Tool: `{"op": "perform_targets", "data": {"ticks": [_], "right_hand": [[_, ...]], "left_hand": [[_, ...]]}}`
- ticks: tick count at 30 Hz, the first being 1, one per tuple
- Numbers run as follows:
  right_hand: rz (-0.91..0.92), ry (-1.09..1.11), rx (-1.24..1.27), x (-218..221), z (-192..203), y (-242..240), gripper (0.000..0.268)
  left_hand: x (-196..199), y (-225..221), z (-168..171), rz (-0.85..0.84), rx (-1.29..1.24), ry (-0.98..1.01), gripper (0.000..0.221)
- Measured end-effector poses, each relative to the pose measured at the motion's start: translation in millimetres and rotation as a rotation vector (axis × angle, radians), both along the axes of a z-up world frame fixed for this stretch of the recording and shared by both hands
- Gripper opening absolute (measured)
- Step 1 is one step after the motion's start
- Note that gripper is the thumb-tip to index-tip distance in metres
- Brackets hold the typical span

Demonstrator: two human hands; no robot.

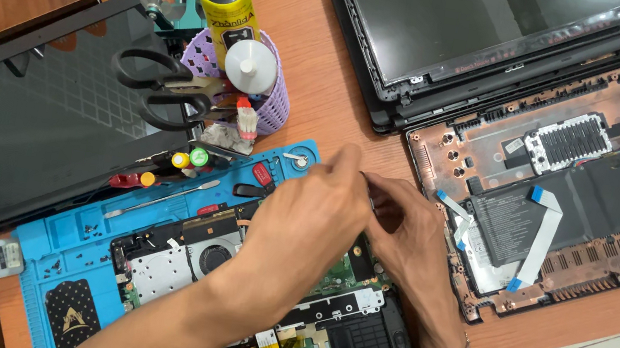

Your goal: The person removes small screws from an internal laptop component using a screwdriver, handles a piece of adhesive tape, and then lifts out a large battery module by hand.

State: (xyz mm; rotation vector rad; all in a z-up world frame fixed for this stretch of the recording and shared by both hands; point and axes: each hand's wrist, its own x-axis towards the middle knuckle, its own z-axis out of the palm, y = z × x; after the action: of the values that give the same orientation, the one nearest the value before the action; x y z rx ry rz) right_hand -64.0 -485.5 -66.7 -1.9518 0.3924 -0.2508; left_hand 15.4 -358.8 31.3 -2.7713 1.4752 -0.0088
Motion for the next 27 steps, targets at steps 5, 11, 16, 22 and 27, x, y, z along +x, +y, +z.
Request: {"op": "perform_targets", "data": {"ticks": [5,11,16,22,27], "right_hand": [[0.002,0.012,-0.033,0.0,1.9,0.0,0.039],[0.005,-0.038,-0.031,-0.3,0.2,-0.4,0.039],[0.009,-0.008,0.008,-1.4,-1.3,-0.4,0.036],[0.026,-0.035,0.018,-1.5,1.0,-1.8,0.044],[0.012,0.000,0.012,-0.7,1.1,-0.9,0.042]], "left_hand": [[-6.1,2.2,1.0,0.015,0.002,-0.057,0.019],[0.0,3.7,-3.7,-0.050,-0.050,0.042,0.012],[-7.2,2.4,-4.7,0.016,-0.057,-0.028,0.016],[-3.6,2.0,-3.0,-0.065,-0.065,0.023,0.013],[-8.8,-1.6,0.0,-0.005,0.058,-0.158,0.015]]}}
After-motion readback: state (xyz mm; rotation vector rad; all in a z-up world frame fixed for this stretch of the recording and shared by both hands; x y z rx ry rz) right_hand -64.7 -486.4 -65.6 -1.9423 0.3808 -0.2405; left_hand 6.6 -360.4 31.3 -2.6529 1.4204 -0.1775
